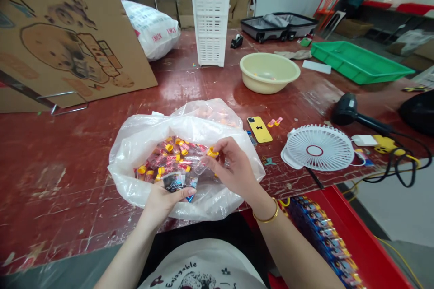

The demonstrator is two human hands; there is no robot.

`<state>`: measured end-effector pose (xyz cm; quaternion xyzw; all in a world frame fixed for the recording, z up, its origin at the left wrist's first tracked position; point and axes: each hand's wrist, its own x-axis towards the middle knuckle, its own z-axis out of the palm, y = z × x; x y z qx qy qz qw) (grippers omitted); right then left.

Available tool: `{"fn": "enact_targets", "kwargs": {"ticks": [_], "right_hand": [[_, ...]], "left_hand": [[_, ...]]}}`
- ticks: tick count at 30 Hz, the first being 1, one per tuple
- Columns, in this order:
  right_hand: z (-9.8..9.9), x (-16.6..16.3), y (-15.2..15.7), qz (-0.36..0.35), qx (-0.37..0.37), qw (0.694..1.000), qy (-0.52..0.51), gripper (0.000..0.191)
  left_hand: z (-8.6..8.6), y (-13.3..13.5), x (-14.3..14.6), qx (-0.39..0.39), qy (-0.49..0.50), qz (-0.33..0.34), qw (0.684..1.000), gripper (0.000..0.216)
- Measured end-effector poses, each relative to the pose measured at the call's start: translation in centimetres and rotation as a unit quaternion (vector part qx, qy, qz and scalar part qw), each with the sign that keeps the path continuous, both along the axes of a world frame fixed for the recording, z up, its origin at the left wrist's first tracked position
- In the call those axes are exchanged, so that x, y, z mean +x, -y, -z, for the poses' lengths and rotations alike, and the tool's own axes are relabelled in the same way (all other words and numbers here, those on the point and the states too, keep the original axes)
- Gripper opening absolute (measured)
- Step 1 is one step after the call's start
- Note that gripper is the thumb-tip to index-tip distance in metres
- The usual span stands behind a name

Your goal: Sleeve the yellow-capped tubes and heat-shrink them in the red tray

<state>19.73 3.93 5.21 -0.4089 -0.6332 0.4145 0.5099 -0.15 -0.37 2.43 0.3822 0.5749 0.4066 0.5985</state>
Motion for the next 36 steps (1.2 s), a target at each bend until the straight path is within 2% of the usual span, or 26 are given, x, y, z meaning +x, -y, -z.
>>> {"fn": "enact_targets", "kwargs": {"ticks": [4, 7, 9, 12, 15, 18, 22, 25, 27, 31, 36], "right_hand": [[-1.2, -0.4, 0.0, -0.027, 0.067, 0.988, 0.137, 0.017], [-1.2, -0.5, -0.3, -0.063, 0.061, 0.982, 0.168, 0.016], [-0.9, -0.5, -0.5, -0.078, 0.033, 0.986, 0.147, 0.017], [-0.4, -0.4, -0.6, -0.061, 0.01, 0.991, 0.117, 0.019], [-0.2, -0.3, -0.6, -0.082, -0.008, 0.989, 0.125, 0.019], [0.4, -0.3, -0.8, -0.104, -0.07, 0.989, 0.077, 0.021], [2.0, -0.7, -0.8, -0.095, -0.166, 0.981, -0.025, 0.028], [3.4, -1.2, 0.4, -0.121, -0.216, 0.967, -0.066, 0.03], [4.1, -1.6, 1.7, -0.139, -0.208, 0.965, -0.074, 0.036], [5.1, -2.7, 4.1, -0.114, -0.138, 0.984, -0.014, 0.077], [6.0, -3.7, 5.0, -0.051, -0.129, 0.99, 0.009, 0.075]], "left_hand": [[-0.3, 0.0, 0.4, 0.032, -0.033, 0.019, 0.999, 0.026], [-0.2, 0.0, 0.5, 0.039, -0.038, 0.035, 0.998, 0.025], [0.0, 0.0, 0.5, 0.035, -0.034, 0.038, 0.998, 0.026], [0.2, -0.1, 0.4, 0.035, -0.036, 0.034, 0.998, 0.027], [0.4, -0.1, 0.5, 0.04, -0.037, 0.04, 0.998, 0.028], [0.3, 0.0, 0.7, 0.015, -0.02, 0.055, 0.998, 0.03], [0.2, 0.3, 1.2, -0.034, 0.075, 0.052, 0.995, 0.033], [0.3, 0.1, 1.7, -0.086, 0.168, 0.03, 0.982, 0.043], [0.3, -0.2, 2.2, -0.111, 0.204, 0.003, 0.973, 0.045], [0.1, -0.7, 3.1, -0.138, 0.227, -0.026, 0.964, 0.047], [-0.2, -0.8, 3.6, -0.135, 0.233, -0.018, 0.963, 0.044]]}}
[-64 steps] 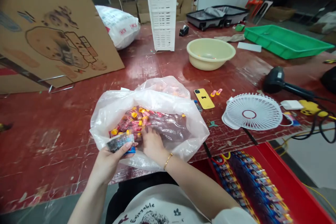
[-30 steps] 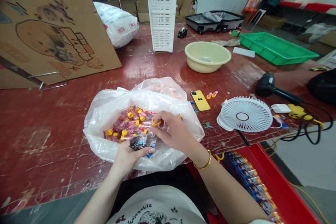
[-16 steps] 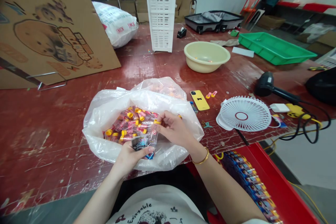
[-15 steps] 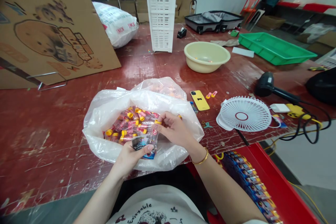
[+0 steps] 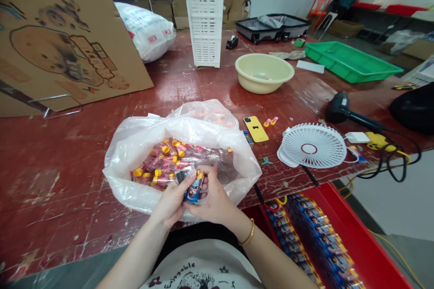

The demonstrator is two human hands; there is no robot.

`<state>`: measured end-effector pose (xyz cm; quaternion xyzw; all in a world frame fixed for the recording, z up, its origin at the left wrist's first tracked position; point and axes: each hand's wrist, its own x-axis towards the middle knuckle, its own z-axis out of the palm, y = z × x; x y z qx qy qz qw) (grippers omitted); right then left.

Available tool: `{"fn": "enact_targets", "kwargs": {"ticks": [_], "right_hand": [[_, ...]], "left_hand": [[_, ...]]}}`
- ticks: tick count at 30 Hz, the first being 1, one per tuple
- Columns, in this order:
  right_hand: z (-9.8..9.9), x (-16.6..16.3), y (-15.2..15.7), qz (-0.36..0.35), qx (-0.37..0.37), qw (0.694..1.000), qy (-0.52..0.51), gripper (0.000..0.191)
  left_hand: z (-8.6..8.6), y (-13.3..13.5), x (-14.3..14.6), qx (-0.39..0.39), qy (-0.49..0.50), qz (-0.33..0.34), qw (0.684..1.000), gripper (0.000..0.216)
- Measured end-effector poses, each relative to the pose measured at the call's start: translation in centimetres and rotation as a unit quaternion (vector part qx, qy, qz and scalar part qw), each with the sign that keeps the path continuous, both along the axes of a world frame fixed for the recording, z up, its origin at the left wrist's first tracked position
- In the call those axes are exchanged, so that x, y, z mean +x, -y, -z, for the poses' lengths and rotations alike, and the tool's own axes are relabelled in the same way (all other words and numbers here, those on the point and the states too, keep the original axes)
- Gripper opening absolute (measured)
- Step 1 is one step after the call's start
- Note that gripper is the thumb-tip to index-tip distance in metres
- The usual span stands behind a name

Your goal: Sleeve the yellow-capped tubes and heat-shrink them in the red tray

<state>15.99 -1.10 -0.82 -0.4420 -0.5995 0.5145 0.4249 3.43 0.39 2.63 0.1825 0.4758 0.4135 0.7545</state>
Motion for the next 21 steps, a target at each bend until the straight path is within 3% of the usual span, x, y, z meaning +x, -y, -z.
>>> {"fn": "enact_targets", "kwargs": {"ticks": [4, 10, 15, 18, 21], "right_hand": [[-0.2, 0.0, -0.1, 0.001, 0.023, 1.0, 0.004, 0.074], [-0.6, 0.4, -0.4, 0.05, 0.147, 0.985, 0.076, 0.066], [-0.8, 1.5, -0.3, 0.096, 0.171, 0.976, 0.099, 0.067], [-0.5, 4.5, 0.5, 0.139, 0.167, 0.966, 0.14, 0.066], [0.9, 11.8, 3.1, 0.247, 0.16, 0.929, 0.224, 0.062]], "left_hand": [[-0.2, 0.2, 0.0, 0.017, 0.003, 0.009, 1.0, 0.037], [0.0, 0.3, -0.3, 0.052, -0.015, 0.007, 0.999, 0.04], [0.1, 0.3, -0.9, 0.038, -0.052, -0.007, 0.998, 0.038], [0.5, 0.4, -1.5, 0.036, -0.07, 0.016, 0.997, 0.044], [1.1, 0.2, -1.8, 0.063, -0.124, 0.03, 0.99, 0.051]]}}
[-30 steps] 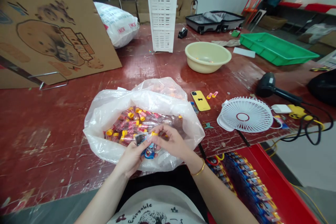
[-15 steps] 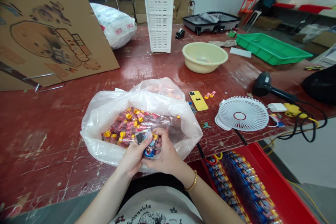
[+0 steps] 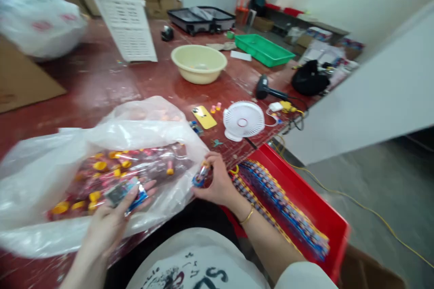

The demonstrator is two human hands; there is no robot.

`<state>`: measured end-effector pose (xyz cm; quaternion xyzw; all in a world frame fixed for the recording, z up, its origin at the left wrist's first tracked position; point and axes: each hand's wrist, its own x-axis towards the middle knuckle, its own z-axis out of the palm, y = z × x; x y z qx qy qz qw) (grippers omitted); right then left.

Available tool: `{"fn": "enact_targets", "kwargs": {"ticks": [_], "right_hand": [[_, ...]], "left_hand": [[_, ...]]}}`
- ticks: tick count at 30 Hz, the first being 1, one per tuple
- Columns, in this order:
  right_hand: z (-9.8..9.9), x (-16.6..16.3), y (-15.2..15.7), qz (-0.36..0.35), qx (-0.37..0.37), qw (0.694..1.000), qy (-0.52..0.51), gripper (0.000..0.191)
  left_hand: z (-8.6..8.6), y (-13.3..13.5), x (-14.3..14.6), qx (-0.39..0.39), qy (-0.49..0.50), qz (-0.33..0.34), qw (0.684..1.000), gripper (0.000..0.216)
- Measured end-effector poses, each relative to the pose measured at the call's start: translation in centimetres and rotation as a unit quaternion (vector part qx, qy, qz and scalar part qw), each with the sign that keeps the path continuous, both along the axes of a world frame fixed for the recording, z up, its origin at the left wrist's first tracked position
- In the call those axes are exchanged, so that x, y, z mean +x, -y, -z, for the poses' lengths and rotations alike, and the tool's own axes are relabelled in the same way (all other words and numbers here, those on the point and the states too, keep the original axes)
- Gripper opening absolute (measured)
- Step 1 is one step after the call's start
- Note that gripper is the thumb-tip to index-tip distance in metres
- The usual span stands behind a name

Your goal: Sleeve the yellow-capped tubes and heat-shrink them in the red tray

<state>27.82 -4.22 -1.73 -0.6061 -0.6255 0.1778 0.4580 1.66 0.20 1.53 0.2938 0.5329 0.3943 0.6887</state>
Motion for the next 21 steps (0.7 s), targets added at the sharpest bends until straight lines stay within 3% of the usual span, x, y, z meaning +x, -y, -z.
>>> {"fn": "enact_targets", "kwargs": {"ticks": [2, 4, 6, 9, 11, 16, 19, 21], "right_hand": [[1.3, 6.8, 3.9, 0.149, -0.027, 0.986, 0.065, 0.063], [2.7, 13.5, 9.2, 0.34, -0.12, 0.924, 0.129, 0.068], [4.2, 18.4, 14.8, 0.416, -0.178, 0.881, 0.14, 0.057], [7.0, 21.4, 20.7, 0.449, -0.26, 0.845, 0.132, 0.056], [9.1, 21.3, 22.3, 0.448, -0.3, 0.833, 0.122, 0.061], [13.3, 19.9, 21.1, 0.435, -0.321, 0.834, 0.111, 0.069], [13.7, 19.8, 20.8, 0.432, -0.298, 0.843, 0.115, 0.073], [12.8, 19.5, 21.1, 0.425, -0.27, 0.856, 0.118, 0.077]], "left_hand": [[0.2, -0.4, 0.1, 0.016, -0.033, 0.003, 0.999, 0.051], [0.2, -0.7, 0.4, 0.018, -0.05, 0.006, 0.999, 0.052], [0.3, -1.0, 0.7, 0.008, -0.052, 0.008, 0.999, 0.053], [0.6, -1.1, 1.2, 0.003, -0.038, 0.0, 0.999, 0.047], [0.9, -1.0, 1.5, 0.008, -0.027, -0.007, 1.0, 0.04], [0.9, -0.6, 1.9, 0.004, -0.038, -0.004, 0.999, 0.035], [0.6, -0.6, 1.7, 0.022, -0.074, -0.019, 0.997, 0.038], [0.4, -0.6, 1.1, 0.035, -0.084, -0.026, 0.996, 0.041]]}}
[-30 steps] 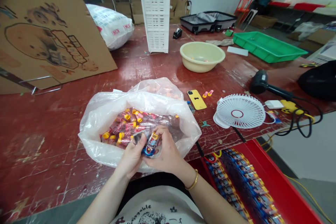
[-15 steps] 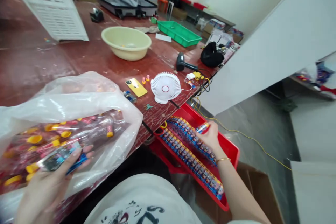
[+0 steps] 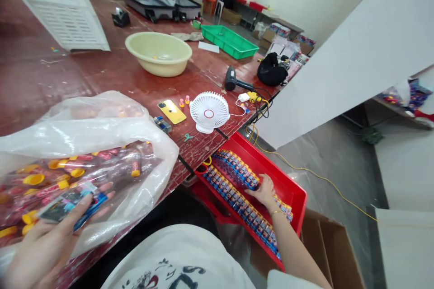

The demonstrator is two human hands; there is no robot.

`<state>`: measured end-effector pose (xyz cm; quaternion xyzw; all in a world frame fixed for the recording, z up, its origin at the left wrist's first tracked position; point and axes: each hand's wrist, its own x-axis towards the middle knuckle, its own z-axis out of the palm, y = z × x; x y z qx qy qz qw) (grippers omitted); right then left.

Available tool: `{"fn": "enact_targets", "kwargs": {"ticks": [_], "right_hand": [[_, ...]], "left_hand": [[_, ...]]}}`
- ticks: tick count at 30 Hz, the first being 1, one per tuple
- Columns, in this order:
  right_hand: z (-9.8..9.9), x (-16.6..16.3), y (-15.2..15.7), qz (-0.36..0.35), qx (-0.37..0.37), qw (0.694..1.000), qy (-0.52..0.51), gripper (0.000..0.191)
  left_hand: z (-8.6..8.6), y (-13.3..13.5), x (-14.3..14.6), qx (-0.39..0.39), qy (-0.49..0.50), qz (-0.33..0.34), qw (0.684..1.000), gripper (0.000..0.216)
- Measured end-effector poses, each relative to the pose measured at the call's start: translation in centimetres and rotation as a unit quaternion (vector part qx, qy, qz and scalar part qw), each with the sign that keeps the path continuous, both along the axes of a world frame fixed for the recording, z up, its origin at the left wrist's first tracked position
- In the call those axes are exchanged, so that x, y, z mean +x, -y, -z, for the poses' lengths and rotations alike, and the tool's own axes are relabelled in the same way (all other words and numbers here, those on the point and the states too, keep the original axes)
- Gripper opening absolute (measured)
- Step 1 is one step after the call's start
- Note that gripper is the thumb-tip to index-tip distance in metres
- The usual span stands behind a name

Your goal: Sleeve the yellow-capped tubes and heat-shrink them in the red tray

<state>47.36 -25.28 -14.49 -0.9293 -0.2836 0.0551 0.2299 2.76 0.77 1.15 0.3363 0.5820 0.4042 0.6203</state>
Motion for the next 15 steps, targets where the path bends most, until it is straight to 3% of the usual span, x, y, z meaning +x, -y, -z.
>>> {"fn": "enact_targets", "kwargs": {"ticks": [4, 6, 8, 10, 12, 15], "right_hand": [[-4.2, -2.9, -2.4, -0.055, 0.114, 0.99, 0.055, 0.067], [-6.9, -6.4, -6.3, -0.107, 0.182, 0.975, 0.072, 0.044], [-9.4, -11.6, -11.5, -0.239, 0.255, 0.936, 0.042, 0.02], [-11.2, -17.8, -17.2, -0.367, 0.244, 0.898, 0.0, 0.008], [-11.9, -23.7, -22.5, -0.464, 0.19, 0.865, -0.02, 0.011], [-11.2, -29.6, -28.0, -0.491, 0.057, 0.869, -0.017, 0.035]], "left_hand": [[0.0, 0.7, -1.8, -0.008, 0.012, -0.015, 1.0, 0.048], [0.1, 0.9, -2.6, -0.004, 0.012, -0.02, 1.0, 0.048], [0.3, 1.0, -3.3, 0.009, 0.012, -0.024, 1.0, 0.046], [0.4, 1.0, -3.6, 0.023, 0.013, -0.039, 0.999, 0.044], [0.2, 1.0, -3.7, 0.029, 0.014, -0.046, 0.998, 0.042], [-0.1, 1.1, -3.6, 0.02, 0.014, -0.04, 0.999, 0.04]]}}
